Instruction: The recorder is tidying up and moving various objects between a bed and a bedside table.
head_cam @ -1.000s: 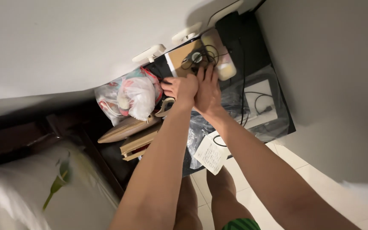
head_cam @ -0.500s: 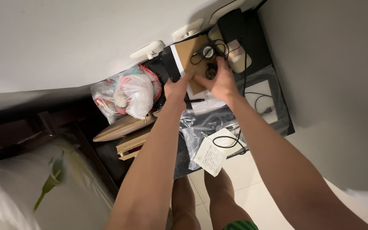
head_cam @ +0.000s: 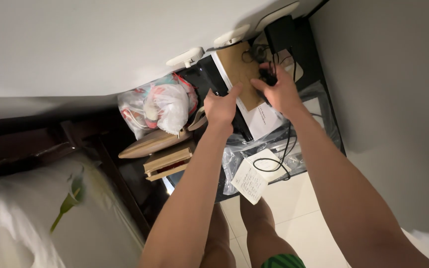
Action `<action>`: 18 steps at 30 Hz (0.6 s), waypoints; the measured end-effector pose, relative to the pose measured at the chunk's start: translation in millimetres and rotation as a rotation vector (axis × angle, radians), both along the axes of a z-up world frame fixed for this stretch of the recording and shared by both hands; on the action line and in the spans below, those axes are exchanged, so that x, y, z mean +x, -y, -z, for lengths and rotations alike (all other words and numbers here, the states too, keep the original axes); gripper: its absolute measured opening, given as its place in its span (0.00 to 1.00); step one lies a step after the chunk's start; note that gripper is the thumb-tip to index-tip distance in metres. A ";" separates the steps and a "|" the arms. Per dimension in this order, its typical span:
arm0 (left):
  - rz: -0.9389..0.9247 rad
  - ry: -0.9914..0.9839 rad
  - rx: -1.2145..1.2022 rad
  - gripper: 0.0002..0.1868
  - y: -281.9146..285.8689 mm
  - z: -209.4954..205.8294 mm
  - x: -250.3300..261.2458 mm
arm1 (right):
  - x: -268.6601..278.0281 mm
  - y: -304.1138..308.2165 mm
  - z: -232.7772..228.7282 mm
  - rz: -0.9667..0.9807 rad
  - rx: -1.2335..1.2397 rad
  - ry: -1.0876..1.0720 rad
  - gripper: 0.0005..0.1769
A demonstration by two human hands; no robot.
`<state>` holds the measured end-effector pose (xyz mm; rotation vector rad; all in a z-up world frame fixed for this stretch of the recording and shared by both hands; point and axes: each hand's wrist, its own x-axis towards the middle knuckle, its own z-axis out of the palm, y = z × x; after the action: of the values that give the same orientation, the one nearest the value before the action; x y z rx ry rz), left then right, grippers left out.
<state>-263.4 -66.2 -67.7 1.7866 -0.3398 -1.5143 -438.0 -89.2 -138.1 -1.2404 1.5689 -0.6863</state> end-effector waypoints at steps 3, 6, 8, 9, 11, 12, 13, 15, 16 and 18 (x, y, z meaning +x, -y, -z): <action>-0.030 0.037 0.026 0.27 -13.1 -12.5 -8.4 | -1.2 -3.0 -13.9 -0.017 0.003 -0.071 0.26; -0.127 0.005 -0.010 0.24 -25.9 -17.4 -14.1 | 0.2 -2.4 -29.3 0.014 0.036 0.012 0.27; -0.248 -0.114 -0.054 0.21 -32.7 -26.5 -12.9 | -2.1 -3.1 -36.1 -0.012 0.021 0.153 0.29; -0.250 -0.118 -0.054 0.21 -36.6 -33.8 -12.2 | -1.5 -3.6 -47.0 -0.014 0.021 0.149 0.29; -0.306 -0.181 -0.055 0.20 -43.3 -49.5 -10.1 | 0.8 -2.9 -70.0 -0.117 -0.023 0.141 0.30; -0.311 -0.183 -0.059 0.20 -48.3 -53.4 -9.4 | 2.4 -2.0 -78.6 -0.122 -0.027 0.140 0.30; -0.337 -0.197 -0.075 0.21 -53.0 -58.1 -8.1 | 4.7 -0.5 -88.1 -0.158 0.020 0.112 0.29; -0.367 -0.214 -0.093 0.21 -65.4 -63.6 -5.5 | 9.8 0.4 -105.7 -0.199 0.066 0.081 0.28; -0.403 -0.230 -0.102 0.22 -73.0 -64.1 -4.5 | 12.3 -0.1 -113.6 -0.216 0.129 0.055 0.26; -0.445 -0.248 -0.120 0.22 -84.2 -72.9 -0.8 | 18.6 0.4 -128.9 -0.239 0.183 0.025 0.25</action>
<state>-264.2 18.0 5.2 1.4402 0.0865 -1.3403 -419.4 -89.6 -9.2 -1.2507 1.4012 -0.3946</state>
